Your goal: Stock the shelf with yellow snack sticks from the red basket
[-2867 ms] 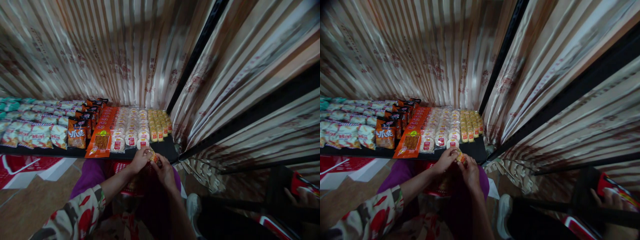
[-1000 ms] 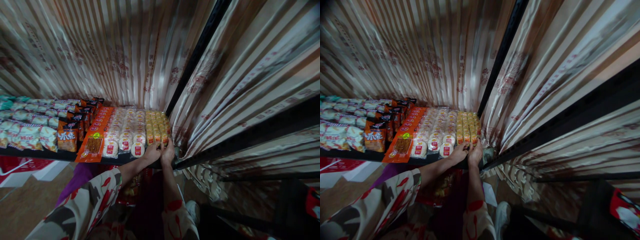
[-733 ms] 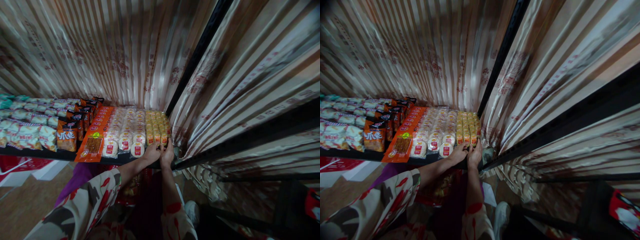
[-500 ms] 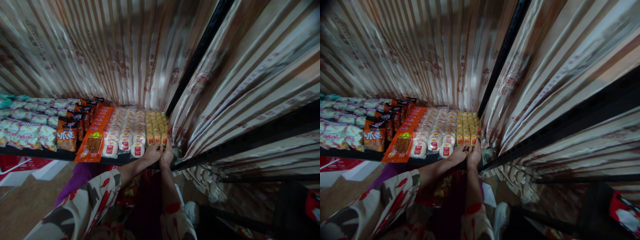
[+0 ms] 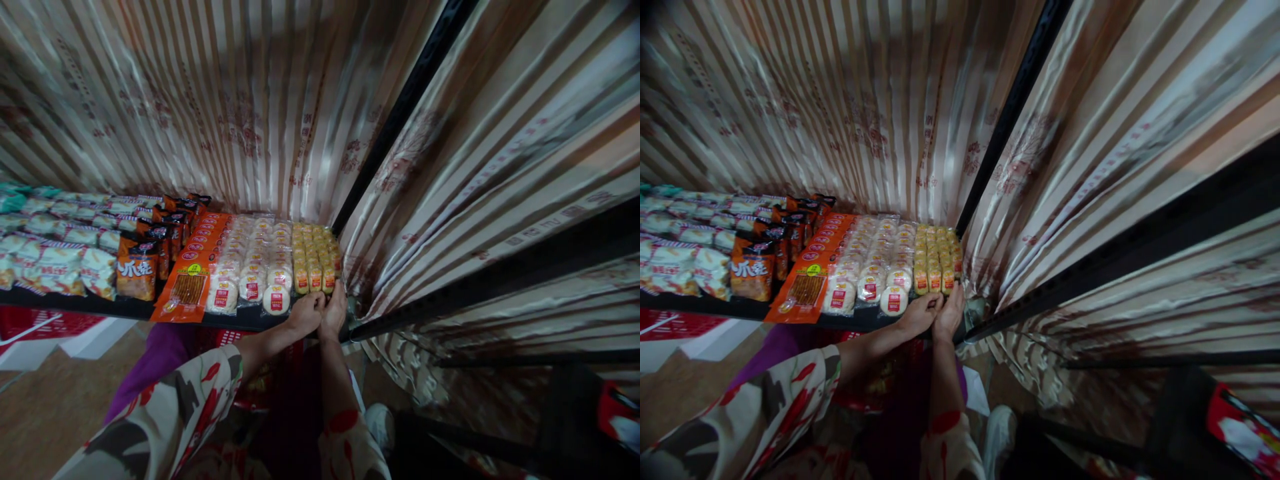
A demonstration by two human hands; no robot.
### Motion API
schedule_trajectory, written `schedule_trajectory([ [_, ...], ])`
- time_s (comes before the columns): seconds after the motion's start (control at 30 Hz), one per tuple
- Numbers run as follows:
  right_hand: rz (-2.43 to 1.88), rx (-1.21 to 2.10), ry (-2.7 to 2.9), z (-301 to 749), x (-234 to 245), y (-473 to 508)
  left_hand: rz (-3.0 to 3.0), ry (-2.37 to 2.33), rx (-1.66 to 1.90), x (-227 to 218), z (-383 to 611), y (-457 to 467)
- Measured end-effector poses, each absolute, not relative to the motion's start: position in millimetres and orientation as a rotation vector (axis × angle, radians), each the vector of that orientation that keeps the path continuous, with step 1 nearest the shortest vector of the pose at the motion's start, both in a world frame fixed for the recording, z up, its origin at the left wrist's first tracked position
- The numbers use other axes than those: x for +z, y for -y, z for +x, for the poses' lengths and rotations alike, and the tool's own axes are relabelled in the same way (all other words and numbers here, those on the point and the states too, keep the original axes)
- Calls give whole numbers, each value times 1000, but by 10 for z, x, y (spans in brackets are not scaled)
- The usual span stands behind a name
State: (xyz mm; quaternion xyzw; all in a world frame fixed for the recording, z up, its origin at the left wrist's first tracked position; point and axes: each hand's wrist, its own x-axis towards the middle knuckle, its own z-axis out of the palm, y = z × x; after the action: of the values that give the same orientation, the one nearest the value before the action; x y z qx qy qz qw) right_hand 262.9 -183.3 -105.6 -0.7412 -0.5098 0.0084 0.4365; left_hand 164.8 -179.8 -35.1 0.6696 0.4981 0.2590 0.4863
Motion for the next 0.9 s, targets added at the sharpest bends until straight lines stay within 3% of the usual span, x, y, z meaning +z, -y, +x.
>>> schedule_trajectory([
  [0.4, -1702, -74, 1264, 2340, -1018, 2195, 1801, -1127, 689, -391, 1395, 2173],
  [0.7, -1481, 143, 1409, 1909, -1308, 2718, 2032, -1064, 726, -759, 856, 2668],
  [0.9, -1646, 480, 1679, 1604, -1628, 2849, 1996, -1198, 470, -1059, 438, 2857],
])
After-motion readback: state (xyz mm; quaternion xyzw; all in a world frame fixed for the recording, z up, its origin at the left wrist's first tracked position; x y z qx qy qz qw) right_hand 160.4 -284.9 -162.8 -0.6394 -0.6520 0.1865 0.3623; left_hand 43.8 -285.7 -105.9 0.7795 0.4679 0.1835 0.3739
